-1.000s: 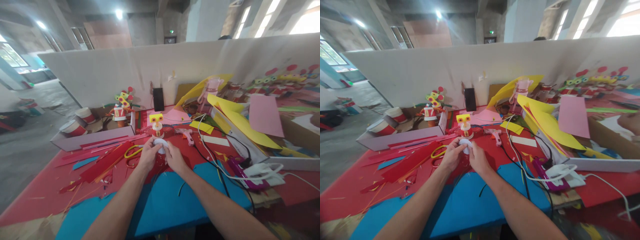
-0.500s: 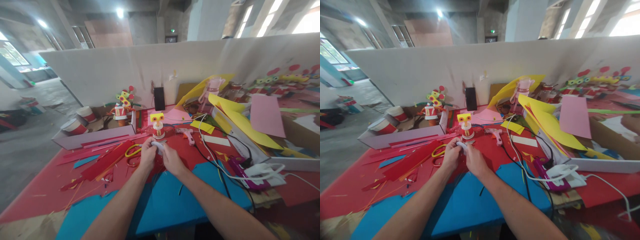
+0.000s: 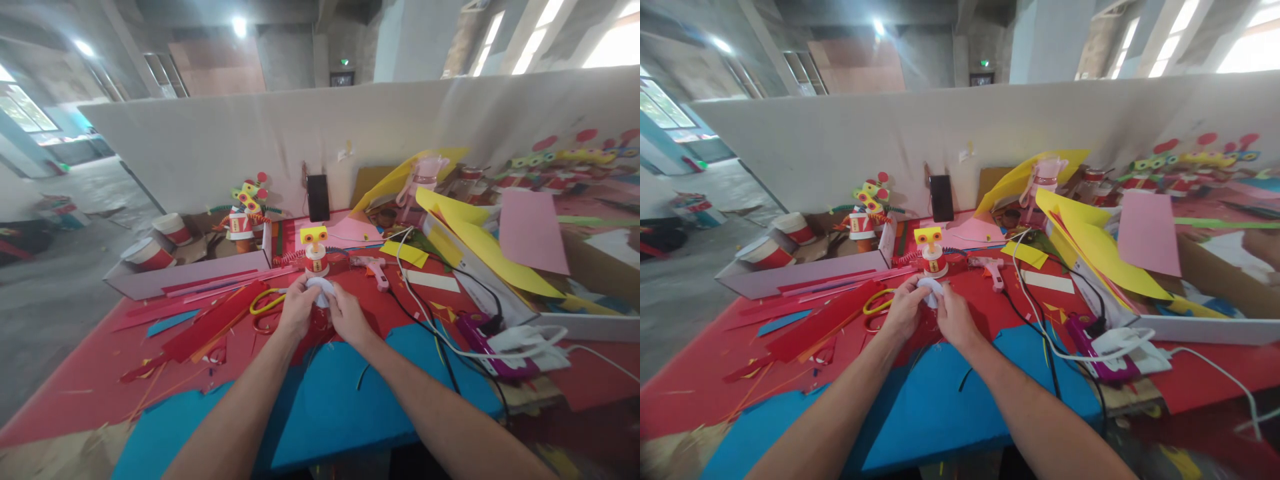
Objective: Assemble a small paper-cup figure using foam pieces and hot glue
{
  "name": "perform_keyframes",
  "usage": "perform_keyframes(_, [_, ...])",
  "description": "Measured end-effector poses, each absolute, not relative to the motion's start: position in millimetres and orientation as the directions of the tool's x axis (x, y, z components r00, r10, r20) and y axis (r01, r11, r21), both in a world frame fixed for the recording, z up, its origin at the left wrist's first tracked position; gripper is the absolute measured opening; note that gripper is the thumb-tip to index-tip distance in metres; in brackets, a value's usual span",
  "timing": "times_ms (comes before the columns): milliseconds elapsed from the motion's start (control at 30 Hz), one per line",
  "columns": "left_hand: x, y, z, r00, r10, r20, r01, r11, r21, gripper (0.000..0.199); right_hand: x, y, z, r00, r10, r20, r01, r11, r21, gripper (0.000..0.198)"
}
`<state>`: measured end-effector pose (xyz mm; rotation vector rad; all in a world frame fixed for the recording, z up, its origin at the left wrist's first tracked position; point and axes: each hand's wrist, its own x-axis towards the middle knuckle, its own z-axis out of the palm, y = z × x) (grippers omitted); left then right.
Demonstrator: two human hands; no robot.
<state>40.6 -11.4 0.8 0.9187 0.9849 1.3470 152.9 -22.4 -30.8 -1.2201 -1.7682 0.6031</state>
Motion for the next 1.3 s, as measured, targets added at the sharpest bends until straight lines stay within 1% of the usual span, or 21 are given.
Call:
perform_keyframes(67, [40,-10,-1,-0.05,0.998,-0.032,-0.299,0.016,0.954,0.017,150,-24,-32,-0.163,0.908,0.386,0.502,0.413,-0.76,0.02])
perform_keyframes(167, [38,-9,-5,-0.138,0.99,-0.021,-0.27,-0.017,0.963,0.012,146,-28,-30,-0.224,0.893,0.391,0.508,0.45,-0.735,0.022])
perform_keyframes(233, [36,-9,-6,-0.148,0.989,0.0,-0.267,-0.04,0.963,0.012,147,-28,-28,-0.22,0.89,0.399,0.494,0.454,-0.741,0.019])
perform_keyframes(300, [34,-9,-6,-0.092,0.995,0.037,-0.277,-0.061,0.959,0.016,149,-26,-27,-0.176,0.909,0.378,0.439,0.416,-0.797,0.018])
perform_keyframes(367, [32,-8,-3,-0.05,0.996,0.076,-0.298,-0.087,0.951,0.021,154,-23,-26,-0.13,0.938,0.322,0.327,0.347,-0.879,0.021])
perform_keyframes(433, [31,-7,0,-0.047,0.994,0.098,-0.309,-0.107,0.945,0.022,159,-19,-26,-0.116,0.958,0.261,0.217,0.281,-0.935,0.025])
perform_keyframes(500, [29,-5,3,-0.071,0.991,0.111,-0.288,-0.127,0.949,0.023,163,-16,-25,-0.12,0.964,0.237,0.179,0.255,-0.95,0.025])
perform_keyframes(567, [26,-4,5,-0.099,0.986,0.132,-0.223,-0.151,0.963,0.023,165,-15,-22,-0.11,0.965,0.238,0.173,0.254,-0.952,0.023])
perform_keyframes(633, [23,-4,6,-0.116,0.981,0.155,-0.154,-0.172,0.973,0.023,167,-14,-19,-0.102,0.97,0.221,0.12,0.233,-0.965,0.025])
perform_keyframes(700, [21,-3,5,-0.103,0.981,0.164,-0.107,-0.175,0.979,0.023,167,-14,-17,-0.151,0.973,0.175,0.047,0.184,-0.982,0.026])
perform_keyframes(767, [20,-4,5,-0.087,0.981,0.172,-0.046,-0.177,0.983,0.024,167,-14,-17,-0.219,0.965,0.145,0.009,0.15,-0.989,0.025])
perform_keyframes(833, [19,-5,6,-0.127,0.958,0.258,0.091,-0.248,0.965,0.024,167,-14,-17,-0.232,0.962,0.147,-0.007,0.149,-0.989,0.025])
perform_keyframes(900, [18,-7,8,-0.165,0.898,0.409,0.256,-0.361,0.897,0.019,168,-13,-18,-0.179,0.971,0.159,-0.005,0.161,-0.987,0.025])
perform_keyframes(967, [19,-9,11,-0.133,0.857,0.498,0.341,-0.432,0.835,0.008,168,-13,-18,-0.125,0.975,0.181,0.046,0.188,-0.981,0.027])
perform_keyframes(1000, [20,-11,11,-0.098,0.859,0.503,0.344,-0.445,0.827,0.004,169,-14,-18,-0.106,0.974,0.2,0.088,0.21,-0.974,0.027])
perform_keyframes(1100, [26,-13,9,-0.025,0.886,0.463,0.315,-0.432,0.845,0.004,170,-15,-17,-0.078,0.961,0.265,0.215,0.276,-0.937,0.028])
perform_keyframes(1200, [31,-14,4,-0.025,0.884,0.466,0.319,-0.434,0.842,0.006,169,-16,-17,-0.067,0.948,0.312,0.283,0.317,-0.905,0.027])
perform_keyframes(1300, [32,-14,0,-0.024,0.866,0.5,0.379,-0.455,0.806,0.011,168,-17,-17,-0.062,0.931,0.361,0.351,0.358,-0.865,0.027])
